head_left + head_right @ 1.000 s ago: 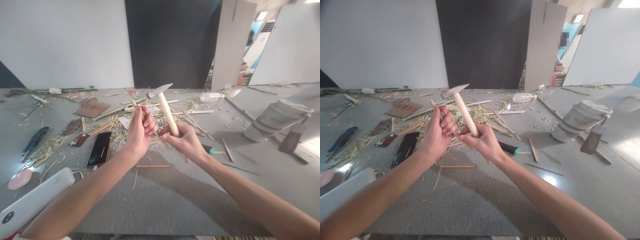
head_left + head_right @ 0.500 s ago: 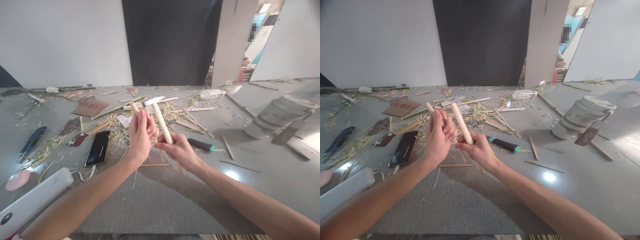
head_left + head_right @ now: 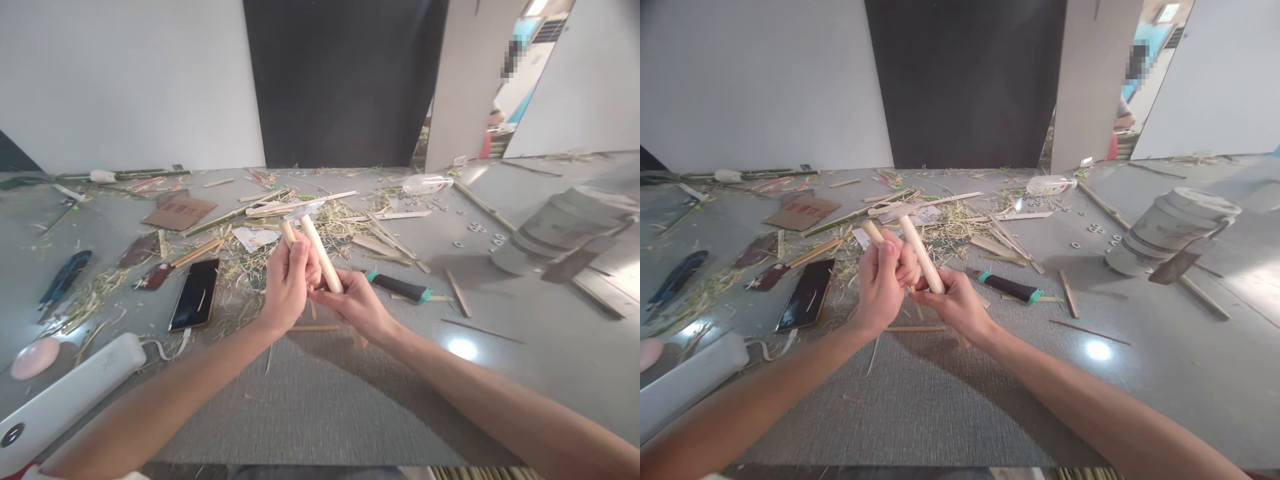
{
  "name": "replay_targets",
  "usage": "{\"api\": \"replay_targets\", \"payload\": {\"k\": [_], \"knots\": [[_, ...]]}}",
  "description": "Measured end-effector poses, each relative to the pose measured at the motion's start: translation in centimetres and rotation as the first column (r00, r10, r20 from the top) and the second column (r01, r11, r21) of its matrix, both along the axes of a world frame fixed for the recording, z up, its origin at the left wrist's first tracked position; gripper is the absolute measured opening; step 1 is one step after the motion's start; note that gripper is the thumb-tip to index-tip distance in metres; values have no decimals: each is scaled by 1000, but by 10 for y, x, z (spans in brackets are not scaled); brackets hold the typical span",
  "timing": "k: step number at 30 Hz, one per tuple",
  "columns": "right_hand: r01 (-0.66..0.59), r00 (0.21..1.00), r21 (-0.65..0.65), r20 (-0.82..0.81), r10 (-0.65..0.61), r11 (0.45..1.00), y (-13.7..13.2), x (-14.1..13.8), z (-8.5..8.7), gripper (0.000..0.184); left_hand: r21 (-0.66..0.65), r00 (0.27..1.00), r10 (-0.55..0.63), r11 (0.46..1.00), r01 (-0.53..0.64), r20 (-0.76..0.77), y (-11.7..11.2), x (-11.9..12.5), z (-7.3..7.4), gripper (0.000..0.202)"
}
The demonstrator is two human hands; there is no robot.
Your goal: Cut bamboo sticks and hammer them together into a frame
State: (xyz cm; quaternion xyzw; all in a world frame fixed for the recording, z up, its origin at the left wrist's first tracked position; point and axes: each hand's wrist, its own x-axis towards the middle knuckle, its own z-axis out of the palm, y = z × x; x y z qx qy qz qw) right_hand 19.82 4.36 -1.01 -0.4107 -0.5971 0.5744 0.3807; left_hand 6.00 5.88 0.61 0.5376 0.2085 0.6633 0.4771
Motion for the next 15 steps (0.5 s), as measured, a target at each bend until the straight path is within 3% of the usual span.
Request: {"api": "replay_targets", "payload": {"k": [12,15], "knots": [[7,999,23,39,-8,1000,2,3,-3,25,40,994,34,999,-30,-105,-2,-2,-7,39],[67,996,57,58,-70,996,6,18,15,32,59,993,-3,998,9,-116,-3,-2,-8,38]]}}
